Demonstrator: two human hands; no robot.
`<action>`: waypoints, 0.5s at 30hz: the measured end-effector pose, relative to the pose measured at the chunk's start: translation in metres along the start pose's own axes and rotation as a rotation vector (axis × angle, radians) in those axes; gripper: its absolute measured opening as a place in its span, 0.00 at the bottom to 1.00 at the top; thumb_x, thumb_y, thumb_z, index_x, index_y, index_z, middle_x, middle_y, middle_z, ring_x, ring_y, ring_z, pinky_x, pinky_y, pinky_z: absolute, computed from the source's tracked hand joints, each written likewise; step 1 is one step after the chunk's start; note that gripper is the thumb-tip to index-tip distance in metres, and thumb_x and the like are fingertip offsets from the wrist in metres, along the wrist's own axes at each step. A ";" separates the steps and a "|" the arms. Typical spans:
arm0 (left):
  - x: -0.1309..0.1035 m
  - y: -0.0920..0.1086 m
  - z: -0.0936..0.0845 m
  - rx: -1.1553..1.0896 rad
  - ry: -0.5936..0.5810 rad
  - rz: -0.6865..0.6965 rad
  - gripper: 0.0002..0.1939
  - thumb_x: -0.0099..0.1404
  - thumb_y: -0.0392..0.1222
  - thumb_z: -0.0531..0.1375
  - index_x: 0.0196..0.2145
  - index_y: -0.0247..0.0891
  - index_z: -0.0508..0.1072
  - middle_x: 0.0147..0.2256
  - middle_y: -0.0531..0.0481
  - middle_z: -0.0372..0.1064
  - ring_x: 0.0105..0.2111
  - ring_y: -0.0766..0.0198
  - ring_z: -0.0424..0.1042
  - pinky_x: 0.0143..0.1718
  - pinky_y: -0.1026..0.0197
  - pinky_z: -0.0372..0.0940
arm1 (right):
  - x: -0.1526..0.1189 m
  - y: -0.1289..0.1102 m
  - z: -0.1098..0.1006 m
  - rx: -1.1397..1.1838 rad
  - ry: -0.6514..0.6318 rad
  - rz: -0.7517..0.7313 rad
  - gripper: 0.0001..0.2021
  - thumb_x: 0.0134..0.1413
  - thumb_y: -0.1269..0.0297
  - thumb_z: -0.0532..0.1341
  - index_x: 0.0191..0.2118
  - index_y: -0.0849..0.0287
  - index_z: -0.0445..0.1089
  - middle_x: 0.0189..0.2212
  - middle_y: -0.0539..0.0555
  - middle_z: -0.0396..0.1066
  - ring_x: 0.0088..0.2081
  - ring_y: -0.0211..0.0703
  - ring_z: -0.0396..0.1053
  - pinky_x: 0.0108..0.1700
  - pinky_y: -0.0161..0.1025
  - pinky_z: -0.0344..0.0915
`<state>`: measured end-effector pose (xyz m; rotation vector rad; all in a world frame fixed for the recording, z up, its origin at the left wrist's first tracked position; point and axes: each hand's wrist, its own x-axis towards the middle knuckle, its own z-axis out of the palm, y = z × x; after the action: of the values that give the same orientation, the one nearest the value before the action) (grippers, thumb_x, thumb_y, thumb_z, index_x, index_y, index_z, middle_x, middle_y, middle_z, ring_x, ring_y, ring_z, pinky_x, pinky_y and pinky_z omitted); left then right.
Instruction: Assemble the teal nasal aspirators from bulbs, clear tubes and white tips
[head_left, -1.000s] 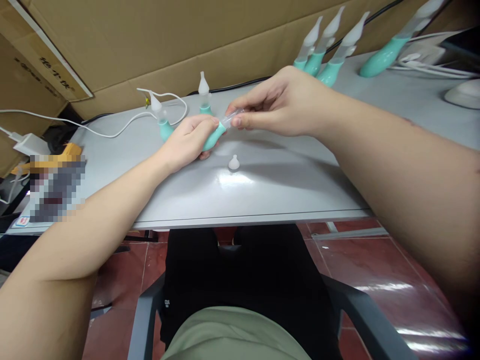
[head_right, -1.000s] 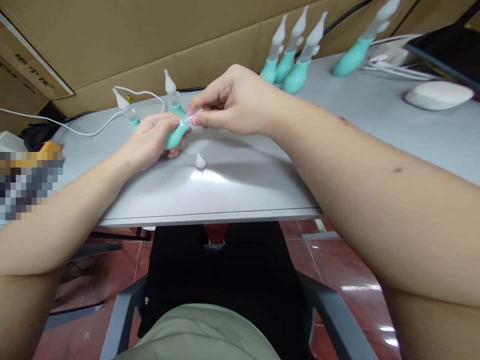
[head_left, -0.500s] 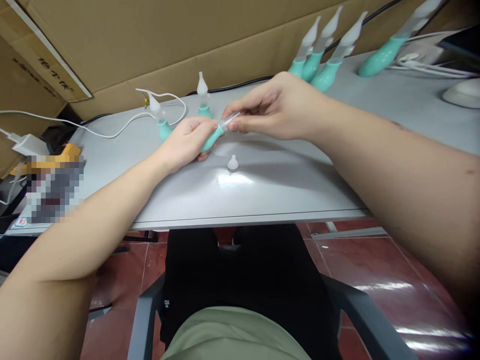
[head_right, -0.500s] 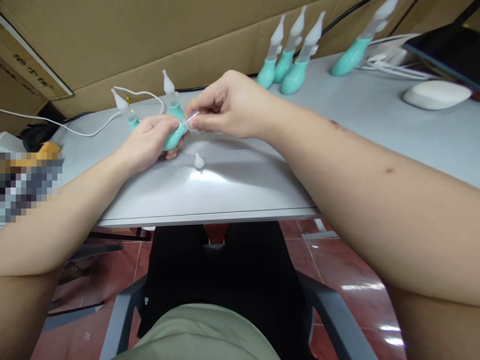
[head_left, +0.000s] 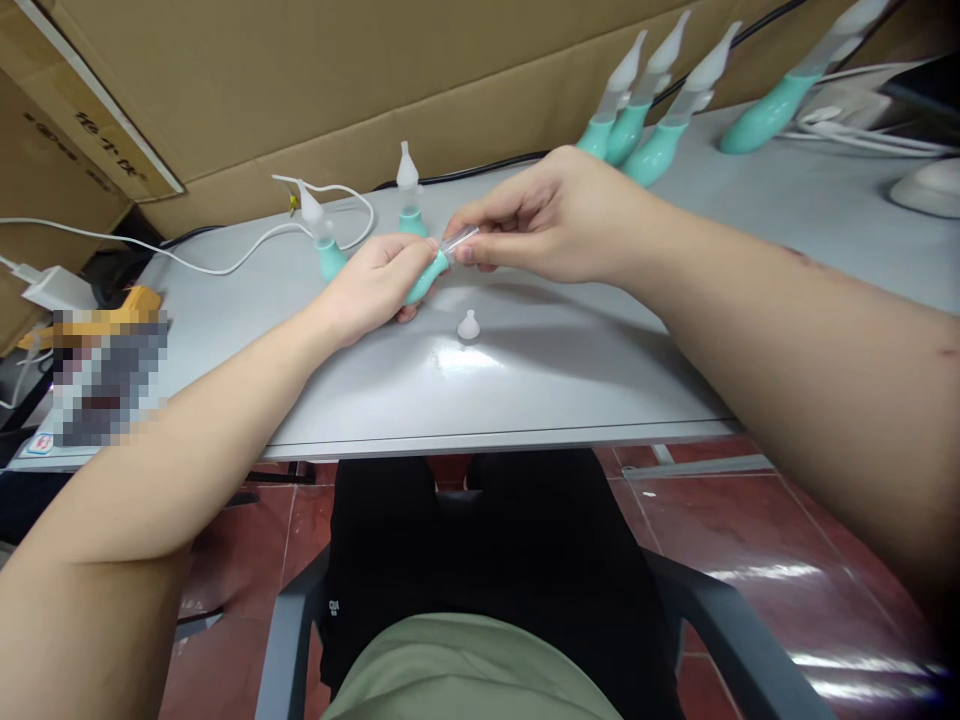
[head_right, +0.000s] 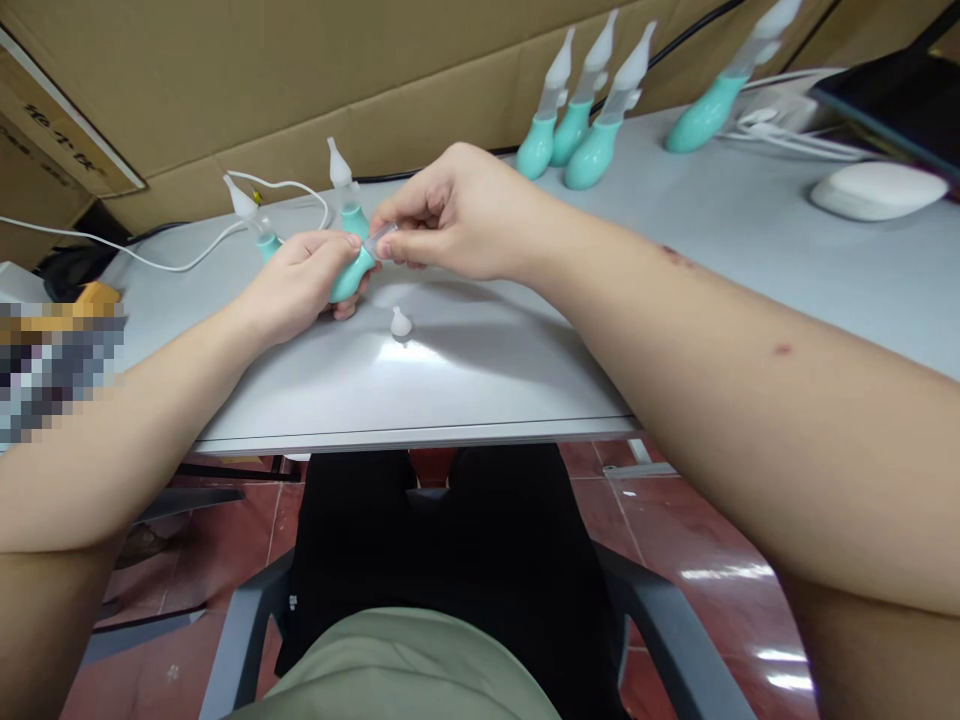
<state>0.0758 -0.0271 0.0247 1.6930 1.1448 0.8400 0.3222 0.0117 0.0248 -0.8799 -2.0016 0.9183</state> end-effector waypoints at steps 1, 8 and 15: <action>0.000 0.001 0.000 0.002 -0.002 -0.001 0.26 0.92 0.37 0.57 0.30 0.41 0.75 0.20 0.56 0.66 0.23 0.67 0.64 0.31 0.61 0.56 | 0.000 -0.001 0.000 -0.046 -0.006 -0.003 0.11 0.73 0.77 0.83 0.40 0.50 0.96 0.28 0.48 0.75 0.33 0.44 0.69 0.42 0.46 0.76; -0.003 0.002 -0.003 0.037 -0.028 0.015 0.27 0.92 0.37 0.56 0.29 0.41 0.75 0.20 0.55 0.67 0.23 0.67 0.64 0.31 0.62 0.57 | 0.001 0.001 -0.001 -0.010 -0.032 -0.006 0.07 0.70 0.70 0.86 0.41 0.50 0.94 0.29 0.49 0.78 0.34 0.46 0.71 0.42 0.46 0.80; -0.001 0.002 -0.003 0.028 -0.020 -0.004 0.28 0.93 0.38 0.56 0.29 0.41 0.74 0.21 0.55 0.66 0.23 0.68 0.64 0.29 0.63 0.56 | 0.000 0.006 0.003 0.141 0.004 0.008 0.10 0.65 0.75 0.86 0.40 0.50 0.94 0.28 0.48 0.74 0.34 0.46 0.71 0.43 0.46 0.79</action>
<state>0.0732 -0.0275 0.0274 1.7180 1.1509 0.8056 0.3211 0.0137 0.0187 -0.8103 -1.9054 1.0475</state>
